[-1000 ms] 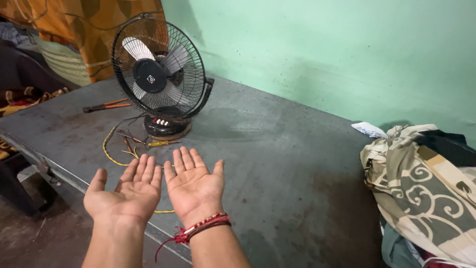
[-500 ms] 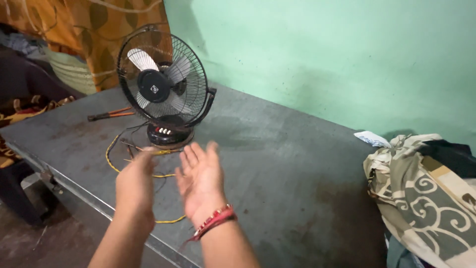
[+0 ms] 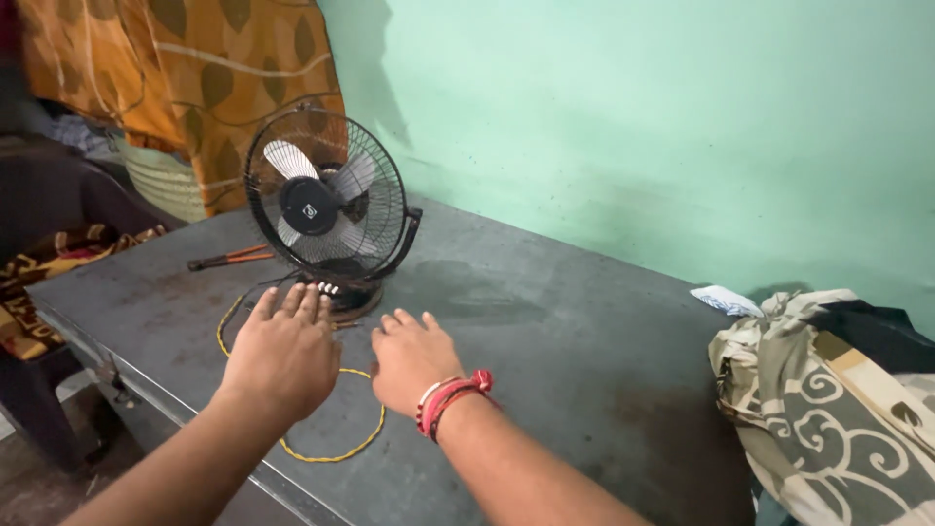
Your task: The person removes the front and rear wire cages of a table fan, then uses a screwdriver to loosen the central hub nut and remove the fan blades. The disassembled parts are placed on the table.
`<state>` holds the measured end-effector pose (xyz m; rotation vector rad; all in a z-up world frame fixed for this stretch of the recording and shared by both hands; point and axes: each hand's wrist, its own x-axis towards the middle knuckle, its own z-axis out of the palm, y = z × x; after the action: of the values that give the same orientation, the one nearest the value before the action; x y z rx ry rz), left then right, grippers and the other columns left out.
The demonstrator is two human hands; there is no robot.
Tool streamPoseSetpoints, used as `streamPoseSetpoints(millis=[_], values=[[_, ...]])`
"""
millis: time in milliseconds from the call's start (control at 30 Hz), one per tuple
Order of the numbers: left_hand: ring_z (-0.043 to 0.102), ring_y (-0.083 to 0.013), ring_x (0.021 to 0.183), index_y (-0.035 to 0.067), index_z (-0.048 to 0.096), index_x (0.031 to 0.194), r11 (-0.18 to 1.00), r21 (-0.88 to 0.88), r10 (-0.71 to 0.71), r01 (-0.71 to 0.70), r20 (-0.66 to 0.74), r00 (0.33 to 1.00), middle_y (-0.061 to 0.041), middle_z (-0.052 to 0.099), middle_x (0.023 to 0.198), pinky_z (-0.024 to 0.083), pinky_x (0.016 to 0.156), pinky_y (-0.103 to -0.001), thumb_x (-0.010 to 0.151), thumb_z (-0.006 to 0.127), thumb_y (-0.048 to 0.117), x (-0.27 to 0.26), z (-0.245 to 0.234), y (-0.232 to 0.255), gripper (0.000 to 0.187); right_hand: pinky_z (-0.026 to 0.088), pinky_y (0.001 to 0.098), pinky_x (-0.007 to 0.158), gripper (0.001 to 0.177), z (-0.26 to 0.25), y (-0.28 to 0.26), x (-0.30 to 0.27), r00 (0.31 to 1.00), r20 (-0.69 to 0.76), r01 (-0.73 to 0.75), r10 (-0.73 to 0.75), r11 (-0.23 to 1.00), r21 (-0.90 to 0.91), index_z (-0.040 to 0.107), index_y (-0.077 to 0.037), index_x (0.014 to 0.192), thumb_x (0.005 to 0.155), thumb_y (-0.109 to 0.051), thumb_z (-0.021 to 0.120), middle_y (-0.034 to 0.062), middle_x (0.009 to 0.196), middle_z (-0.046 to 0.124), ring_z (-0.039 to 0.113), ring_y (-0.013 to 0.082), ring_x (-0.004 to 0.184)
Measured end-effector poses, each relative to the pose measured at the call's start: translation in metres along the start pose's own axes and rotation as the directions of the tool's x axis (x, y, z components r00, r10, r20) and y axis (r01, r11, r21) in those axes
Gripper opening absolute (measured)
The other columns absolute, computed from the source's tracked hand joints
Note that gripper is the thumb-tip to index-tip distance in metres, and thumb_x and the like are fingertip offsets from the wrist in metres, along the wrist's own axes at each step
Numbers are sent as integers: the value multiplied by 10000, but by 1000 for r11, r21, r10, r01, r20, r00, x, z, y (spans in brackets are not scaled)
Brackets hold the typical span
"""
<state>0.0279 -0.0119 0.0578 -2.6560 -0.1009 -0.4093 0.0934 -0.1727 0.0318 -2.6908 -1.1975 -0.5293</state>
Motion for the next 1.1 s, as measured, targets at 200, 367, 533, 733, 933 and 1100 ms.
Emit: streamPoseSetpoints(millis=[200, 367, 533, 733, 933, 1100], values=[[389, -264, 1438, -13, 462, 1446, 877, -422, -231, 230, 48, 972, -144, 460, 1521, 222, 1187, -489, 981, 415, 402, -2, 3, 14, 625, 413, 487, 1092, 453, 4, -5, -12, 992, -27, -104, 125, 912, 397, 644, -41, 1300, 900, -251, 617, 151, 1435, 584, 525, 324, 1305], [332, -303, 1510, -59, 309, 1545, -872, -482, -222, 89, 549, 806, -218, 385, 1621, 183, 1251, -466, 993, 411, 461, -7, -13, 10, 765, 503, 456, 1075, 545, 3, -6, 1, 879, 292, -141, 378, -378, 915, 434, -66, 1483, 1022, -345, 517, 126, 1440, 592, 607, 296, 1301], [190, -344, 1569, -94, 138, 1583, -944, 117, -198, -309, 546, 814, -263, 244, 1686, 95, 1237, -485, 920, 445, 612, -34, -30, 13, 1015, 519, 520, 1049, 594, 0, 0, -15, 833, 453, 202, 317, -937, 284, 351, -34, 1513, 1045, -393, 419, 186, 1452, 563, 610, 387, 1278], [193, -354, 1567, -101, 160, 1575, -939, 130, -188, -317, 577, 795, -257, 268, 1682, 117, 1238, -485, 909, 445, 643, -52, -33, 28, 1039, 510, 510, 1048, 420, 8, -6, -37, 804, 536, 129, 258, -955, 267, 476, -60, 1286, 1051, -392, 374, 187, 1371, 628, 628, 379, 1239], [146, -342, 1577, -85, 167, 1589, -982, -24, -155, -188, 676, 720, -250, 241, 1688, 78, 1246, -485, 925, 426, 577, -48, -7, 29, 973, 527, 487, 1027, 349, 28, 0, -33, 812, 534, 50, 236, -939, 341, 510, -79, 1209, 1058, -361, 371, 174, 1310, 662, 652, 357, 1199], [160, -344, 1585, -92, 185, 1588, -995, -94, -99, -43, 758, 645, -240, 269, 1692, 77, 1255, -485, 934, 423, 525, -31, 44, 12, 931, 542, 472, 1004, 327, 53, 8, -9, 800, 551, -38, 238, -896, 442, 520, -105, 1207, 1055, -358, 379, 160, 1291, 682, 671, 331, 1179]])
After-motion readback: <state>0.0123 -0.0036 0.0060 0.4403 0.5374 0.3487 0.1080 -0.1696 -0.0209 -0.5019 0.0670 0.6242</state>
